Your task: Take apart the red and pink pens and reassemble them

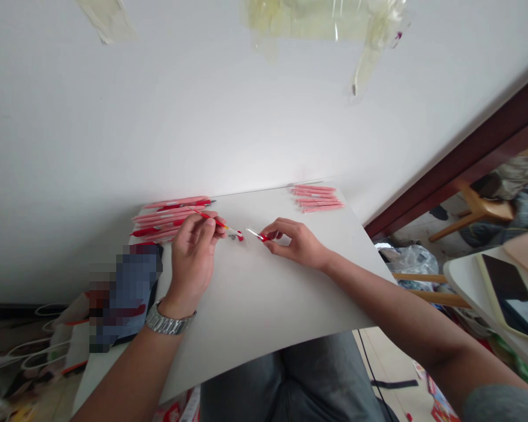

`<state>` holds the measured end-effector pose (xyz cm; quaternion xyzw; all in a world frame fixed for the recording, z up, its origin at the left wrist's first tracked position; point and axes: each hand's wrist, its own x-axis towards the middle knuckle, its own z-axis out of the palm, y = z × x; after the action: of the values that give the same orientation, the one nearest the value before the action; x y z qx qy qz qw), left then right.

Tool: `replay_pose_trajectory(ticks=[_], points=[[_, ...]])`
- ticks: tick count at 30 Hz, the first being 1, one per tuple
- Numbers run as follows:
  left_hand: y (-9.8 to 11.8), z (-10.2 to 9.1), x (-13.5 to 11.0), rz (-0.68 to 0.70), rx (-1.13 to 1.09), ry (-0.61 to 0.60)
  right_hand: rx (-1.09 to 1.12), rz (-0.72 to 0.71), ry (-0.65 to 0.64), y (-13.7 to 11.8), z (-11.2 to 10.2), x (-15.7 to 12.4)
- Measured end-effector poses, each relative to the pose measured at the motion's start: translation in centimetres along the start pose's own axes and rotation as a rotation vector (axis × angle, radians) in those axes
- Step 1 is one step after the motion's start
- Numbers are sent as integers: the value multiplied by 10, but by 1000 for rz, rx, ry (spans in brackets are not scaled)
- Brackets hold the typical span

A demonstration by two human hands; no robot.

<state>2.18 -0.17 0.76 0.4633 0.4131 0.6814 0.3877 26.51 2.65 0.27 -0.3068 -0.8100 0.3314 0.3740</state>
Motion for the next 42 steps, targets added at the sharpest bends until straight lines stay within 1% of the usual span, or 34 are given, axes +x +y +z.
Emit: replay_pose_trajectory(ticks=[5,13,20,26,30,34,42], points=[[2,0,-1,-18,19,24,-7,9,-12,-1,0,1],[3,1,-3,-37,26,7,-16,6,-3,-2,0,1],[1,3,-7,-62,38,-71,-4,-13,4,-1,0,1],[0,6,-13,-78,136,-148,-6,-24,12,-2,0,1],[0,5,-15,-118,173,-201,-9,-34,4,-2,-1,1],[-2,2,-15,-150,172,-206,-7,-49,11,-2,-1,1],[-2,2,-15,-137,135,-204,-3,-76,16,0,0,-1]])
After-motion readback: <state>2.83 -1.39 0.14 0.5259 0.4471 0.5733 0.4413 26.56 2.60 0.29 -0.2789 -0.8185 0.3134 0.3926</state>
